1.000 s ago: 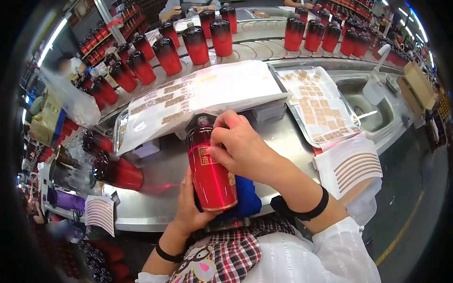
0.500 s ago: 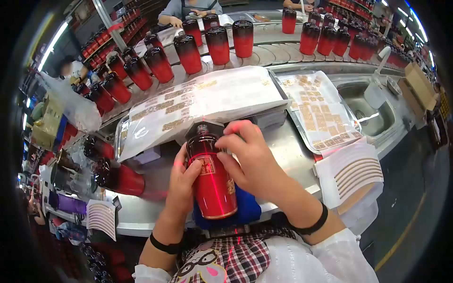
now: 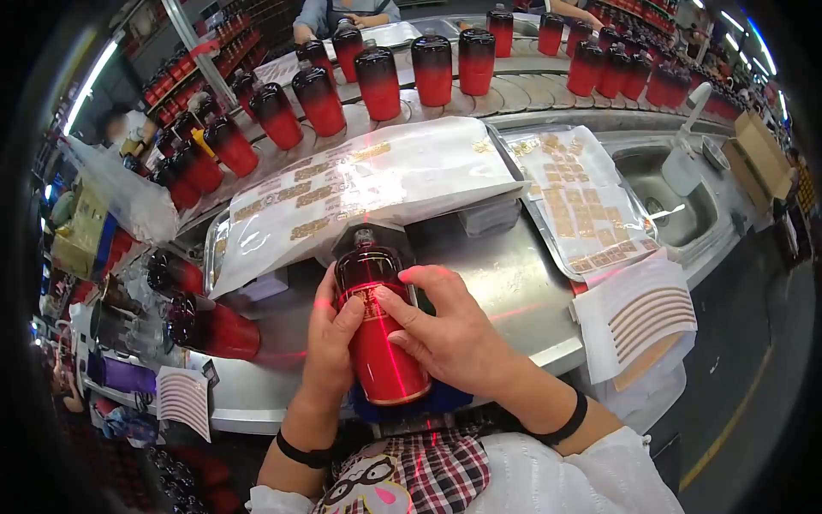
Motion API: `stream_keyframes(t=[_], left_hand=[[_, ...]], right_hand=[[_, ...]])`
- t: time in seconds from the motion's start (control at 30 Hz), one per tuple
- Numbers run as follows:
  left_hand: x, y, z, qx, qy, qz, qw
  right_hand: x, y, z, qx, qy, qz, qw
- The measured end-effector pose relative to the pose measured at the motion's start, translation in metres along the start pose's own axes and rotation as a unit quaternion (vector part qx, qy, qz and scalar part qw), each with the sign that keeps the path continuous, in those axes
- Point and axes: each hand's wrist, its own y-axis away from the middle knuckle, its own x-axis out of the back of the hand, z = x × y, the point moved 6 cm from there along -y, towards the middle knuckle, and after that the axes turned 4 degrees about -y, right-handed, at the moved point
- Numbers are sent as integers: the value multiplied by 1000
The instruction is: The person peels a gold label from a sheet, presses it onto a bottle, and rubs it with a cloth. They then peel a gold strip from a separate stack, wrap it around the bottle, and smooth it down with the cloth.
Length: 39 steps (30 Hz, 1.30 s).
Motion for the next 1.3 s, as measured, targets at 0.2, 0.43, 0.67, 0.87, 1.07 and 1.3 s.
stream_keyframes(t=[0.2,0.43,0.67,0.87,1.07,1.3], left_hand=[[0,-1,-1,0,16,-3,1000],[-2,-1,3,2,11,11,1000],[-3,-4,3,16,0,6,1000],[-3,0,4,4,24,-14,1000],[-5,-2,5,26,-6,-21,999],[-1,-3,1,5,-39,-1,999]], right_hand=[[-1,0,2,1,3,-2,1000],[4,-3,2,-3,3,12,1000],[23,-17,0,35,42,11,998],[16,-7,9,-33,29,20,999],[35,-46,3,-57,48,-80,994],[13,-94,22,-28,1,-168,985]])
